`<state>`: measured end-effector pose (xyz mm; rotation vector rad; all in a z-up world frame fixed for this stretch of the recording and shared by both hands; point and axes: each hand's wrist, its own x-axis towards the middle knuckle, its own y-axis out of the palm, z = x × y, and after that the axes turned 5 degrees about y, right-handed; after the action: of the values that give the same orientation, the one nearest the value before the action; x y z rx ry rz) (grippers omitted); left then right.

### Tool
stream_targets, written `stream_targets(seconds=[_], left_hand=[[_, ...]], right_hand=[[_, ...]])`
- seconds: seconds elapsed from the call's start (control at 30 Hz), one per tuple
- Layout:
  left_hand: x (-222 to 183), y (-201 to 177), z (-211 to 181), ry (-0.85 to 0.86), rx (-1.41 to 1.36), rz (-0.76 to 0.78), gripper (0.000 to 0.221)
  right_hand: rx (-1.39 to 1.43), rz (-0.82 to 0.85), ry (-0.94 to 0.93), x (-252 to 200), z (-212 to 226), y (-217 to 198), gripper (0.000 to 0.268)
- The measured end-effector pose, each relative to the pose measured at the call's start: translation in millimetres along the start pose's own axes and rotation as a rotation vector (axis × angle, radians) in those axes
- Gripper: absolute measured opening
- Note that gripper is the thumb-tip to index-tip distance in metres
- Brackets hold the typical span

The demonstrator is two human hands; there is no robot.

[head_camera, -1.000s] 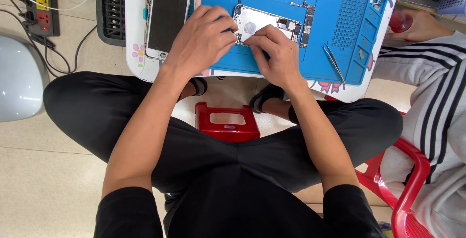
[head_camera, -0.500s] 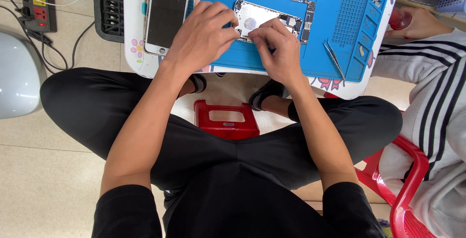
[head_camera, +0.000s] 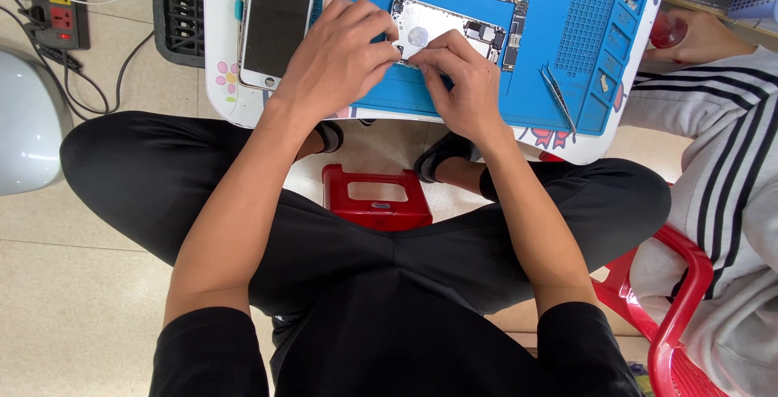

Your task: The person sits cross-legged on a stool and repairs a disassembled smartphone on a blue work mat. They use tweezers to carefully place and adjust small internal components, including a metal bracket and ribbon cables, inside the phone's chassis.

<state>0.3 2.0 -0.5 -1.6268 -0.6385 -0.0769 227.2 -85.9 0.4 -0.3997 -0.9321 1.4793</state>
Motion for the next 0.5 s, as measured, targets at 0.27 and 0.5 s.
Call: stream_targets(seconds=[0.27, 0.5], left_hand=[[1, -1, -4, -0.065, -0.086, -0.007, 0.006], [2, -2, -5, -0.086, -0.130, -0.019, 0.005]], right_hand=[[-0.006, 0.109, 0.174, 7, 12, -7, 0.014], [-0.045, 0.156, 0.232, 12, 13, -12, 0.012]])
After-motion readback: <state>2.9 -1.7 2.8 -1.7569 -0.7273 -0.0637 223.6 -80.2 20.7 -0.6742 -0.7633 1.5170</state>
